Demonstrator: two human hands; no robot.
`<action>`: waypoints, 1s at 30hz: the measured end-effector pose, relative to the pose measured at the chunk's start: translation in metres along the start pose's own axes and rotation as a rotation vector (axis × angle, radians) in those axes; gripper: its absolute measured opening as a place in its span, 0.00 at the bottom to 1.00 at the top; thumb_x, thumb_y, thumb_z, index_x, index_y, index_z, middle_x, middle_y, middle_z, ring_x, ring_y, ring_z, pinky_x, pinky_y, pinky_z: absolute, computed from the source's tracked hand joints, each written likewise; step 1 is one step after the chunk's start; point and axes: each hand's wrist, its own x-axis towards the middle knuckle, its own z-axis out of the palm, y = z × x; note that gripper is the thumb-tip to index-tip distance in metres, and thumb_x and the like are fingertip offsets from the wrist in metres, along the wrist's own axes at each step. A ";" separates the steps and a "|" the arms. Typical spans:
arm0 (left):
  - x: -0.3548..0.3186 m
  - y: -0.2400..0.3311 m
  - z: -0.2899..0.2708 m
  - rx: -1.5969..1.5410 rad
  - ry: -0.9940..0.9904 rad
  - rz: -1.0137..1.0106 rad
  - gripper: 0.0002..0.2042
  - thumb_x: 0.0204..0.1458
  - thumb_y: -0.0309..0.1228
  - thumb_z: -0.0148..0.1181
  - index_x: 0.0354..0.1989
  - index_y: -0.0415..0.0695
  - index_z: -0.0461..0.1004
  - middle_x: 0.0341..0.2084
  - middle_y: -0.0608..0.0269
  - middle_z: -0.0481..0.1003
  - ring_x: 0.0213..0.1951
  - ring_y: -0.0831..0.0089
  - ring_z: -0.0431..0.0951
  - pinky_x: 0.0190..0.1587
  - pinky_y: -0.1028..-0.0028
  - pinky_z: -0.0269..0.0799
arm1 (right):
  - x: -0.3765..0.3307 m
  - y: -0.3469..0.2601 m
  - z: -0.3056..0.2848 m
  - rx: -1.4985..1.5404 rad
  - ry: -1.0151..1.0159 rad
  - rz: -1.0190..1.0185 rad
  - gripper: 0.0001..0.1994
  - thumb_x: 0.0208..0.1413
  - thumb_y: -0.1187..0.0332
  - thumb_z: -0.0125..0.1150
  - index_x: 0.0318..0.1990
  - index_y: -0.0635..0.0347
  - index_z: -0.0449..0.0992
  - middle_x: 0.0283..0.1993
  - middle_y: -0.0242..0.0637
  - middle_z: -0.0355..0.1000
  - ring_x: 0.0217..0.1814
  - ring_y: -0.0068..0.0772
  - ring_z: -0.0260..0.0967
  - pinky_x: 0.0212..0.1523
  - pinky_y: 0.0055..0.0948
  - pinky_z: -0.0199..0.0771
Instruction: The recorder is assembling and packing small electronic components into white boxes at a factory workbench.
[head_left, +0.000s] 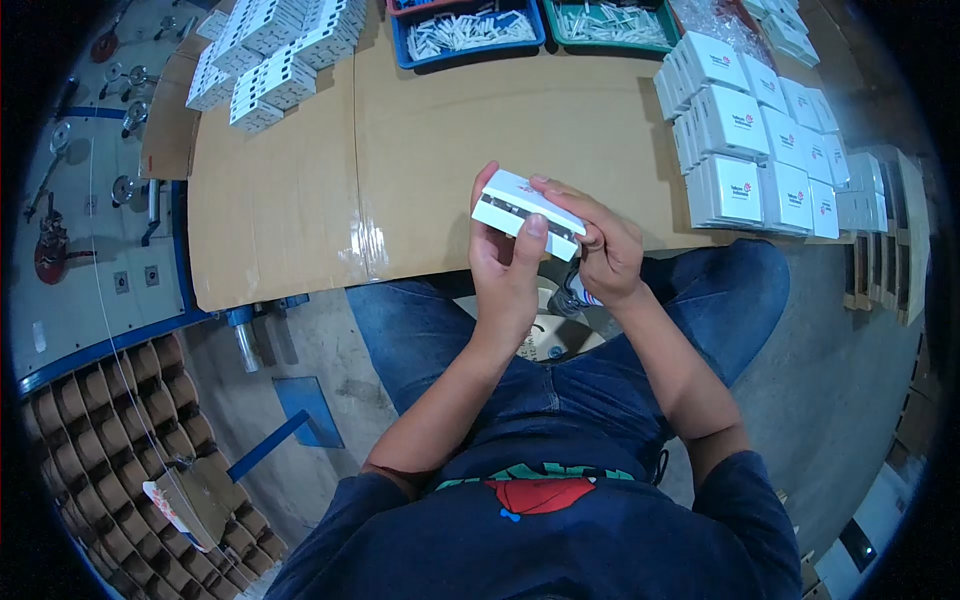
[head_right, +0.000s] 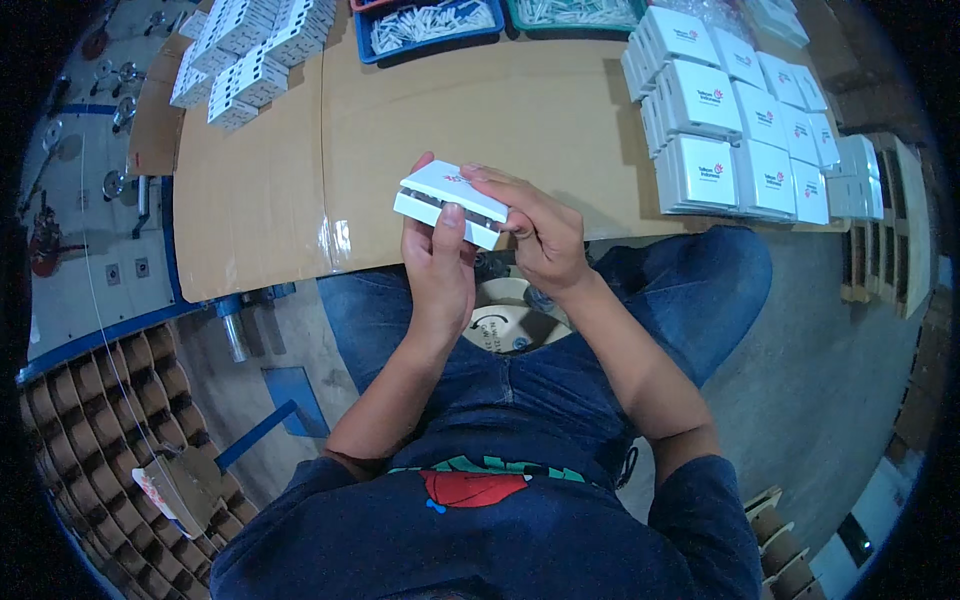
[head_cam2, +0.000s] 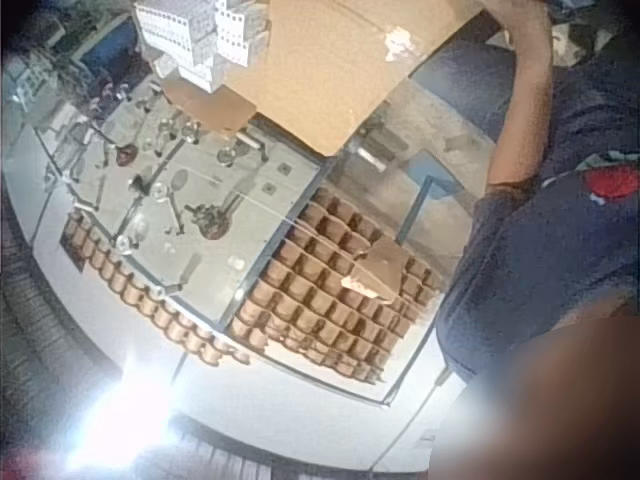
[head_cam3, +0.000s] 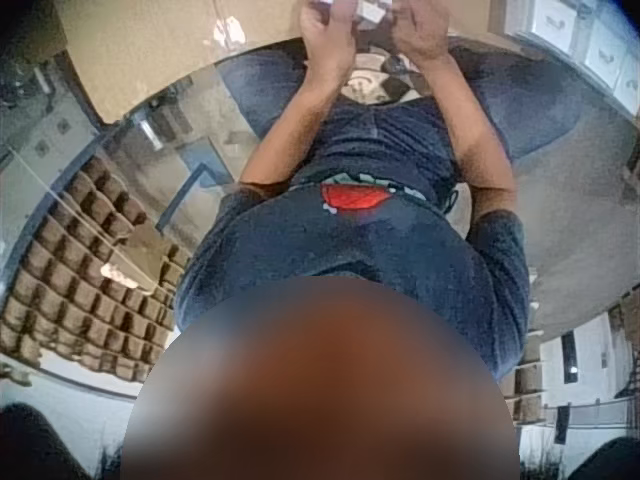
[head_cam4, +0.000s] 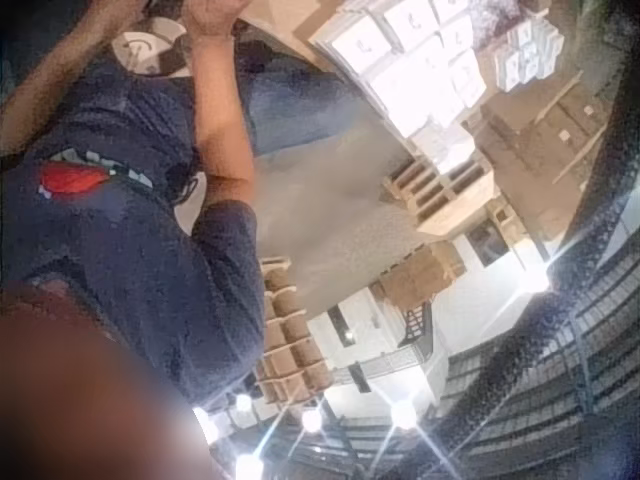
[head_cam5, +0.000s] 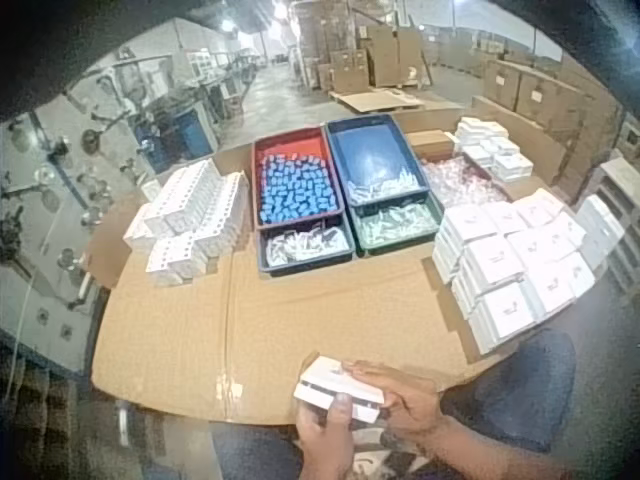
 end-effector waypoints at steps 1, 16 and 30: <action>0.000 0.000 0.000 0.004 -0.003 0.012 0.36 0.64 0.35 0.63 0.76 0.44 0.50 0.54 0.60 0.68 0.56 0.73 0.70 0.61 0.71 0.68 | 0.000 0.000 0.000 0.011 -0.005 -0.004 0.26 0.73 0.51 0.47 0.58 0.68 0.77 0.59 0.55 0.77 0.65 0.53 0.75 0.64 0.42 0.74; -0.002 -0.002 -0.002 0.050 -0.024 0.068 0.43 0.60 0.36 0.68 0.78 0.45 0.46 0.57 0.58 0.66 0.57 0.70 0.71 0.62 0.68 0.69 | 0.010 -0.008 -0.014 0.033 -0.101 0.095 0.27 0.71 0.49 0.49 0.53 0.67 0.81 0.57 0.54 0.78 0.62 0.50 0.76 0.63 0.42 0.75; -0.003 -0.016 -0.007 0.110 -0.116 -0.027 0.51 0.47 0.24 0.76 0.76 0.43 0.44 0.66 0.53 0.63 0.66 0.62 0.68 0.68 0.61 0.65 | 0.045 -0.042 -0.028 -0.109 -0.295 0.251 0.27 0.52 0.64 0.74 0.60 0.56 0.79 0.67 0.45 0.73 0.69 0.45 0.70 0.68 0.43 0.71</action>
